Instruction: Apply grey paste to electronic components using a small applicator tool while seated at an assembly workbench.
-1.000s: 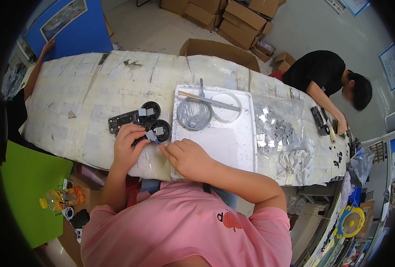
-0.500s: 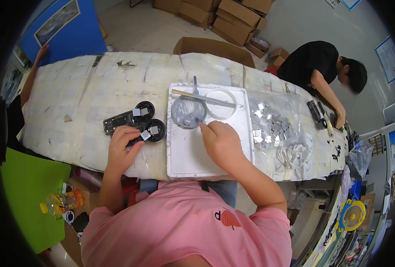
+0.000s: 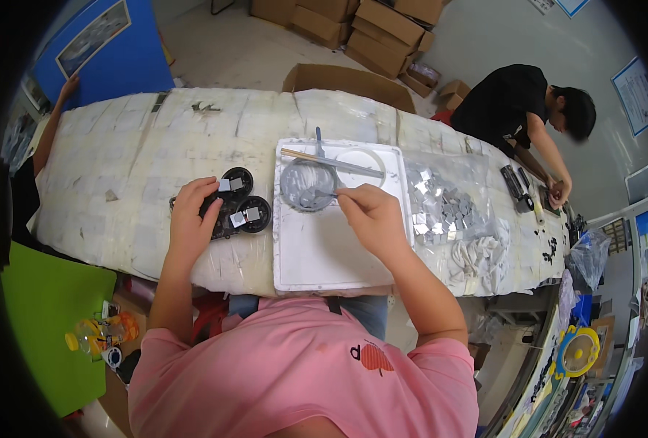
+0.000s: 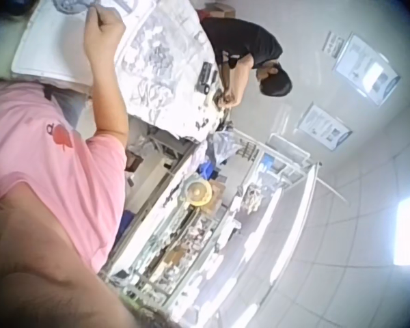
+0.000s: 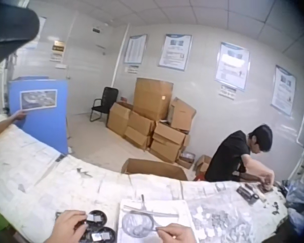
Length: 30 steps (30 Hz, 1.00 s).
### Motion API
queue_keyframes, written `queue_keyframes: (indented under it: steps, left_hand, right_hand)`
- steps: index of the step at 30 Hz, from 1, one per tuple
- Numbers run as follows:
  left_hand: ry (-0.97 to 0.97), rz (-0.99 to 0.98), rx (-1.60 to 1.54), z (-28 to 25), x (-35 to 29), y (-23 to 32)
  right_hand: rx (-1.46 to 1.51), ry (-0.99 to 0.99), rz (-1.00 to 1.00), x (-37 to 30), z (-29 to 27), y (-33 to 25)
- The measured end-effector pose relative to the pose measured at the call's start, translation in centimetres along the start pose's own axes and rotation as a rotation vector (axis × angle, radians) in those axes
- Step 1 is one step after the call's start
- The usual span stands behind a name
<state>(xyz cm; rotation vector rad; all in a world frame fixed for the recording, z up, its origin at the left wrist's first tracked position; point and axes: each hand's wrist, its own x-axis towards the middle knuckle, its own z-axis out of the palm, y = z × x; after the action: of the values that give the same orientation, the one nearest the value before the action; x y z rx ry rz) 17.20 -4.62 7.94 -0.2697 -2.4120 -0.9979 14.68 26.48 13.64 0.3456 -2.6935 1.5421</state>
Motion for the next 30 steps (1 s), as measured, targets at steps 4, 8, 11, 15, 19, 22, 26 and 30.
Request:
queue_keyframes:
  steps: [4, 8, 11, 15, 19, 22, 26, 30]
  left_hand:
    - [0.014, -0.008, -0.013, 0.2, 0.1, -0.5]
    - [-0.006, -0.009, -0.017, 0.1, 0.6, -0.6]
    - [-0.045, -0.016, 0.009, 0.0, 1.0, -0.5]
    - [-0.028, -0.003, -0.03, 0.0, 0.9, -0.6]
    - [0.031, -0.016, -0.118, 0.5, 0.6, -1.0]
    - [0.037, -0.06, -0.145, 0.7, 0.5, -1.0]
    - [0.04, -0.089, -0.155, 0.8, 0.1, -1.2]
    - [0.054, -0.157, -0.215, 1.1, -0.1, -1.3]
  right_hand:
    - [-0.179, 0.032, -0.067, -0.3, -0.6, 0.9]
    - [0.068, -0.027, 0.268, 0.0, -0.9, -0.1]
    - [0.261, -0.086, 0.428, 0.8, -1.3, -0.2]
    - [0.641, -0.182, 0.437, 1.6, -1.0, 0.2]
    - [0.82, -0.2, 0.444, 2.4, 1.5, -2.0]
    - [0.741, -0.238, 0.393, 3.2, 4.0, -3.2]
    - [0.518, -0.297, 0.269, 4.2, 6.9, -4.2]
    - [0.342, -0.313, 0.019, 4.6, 9.1, -3.5]
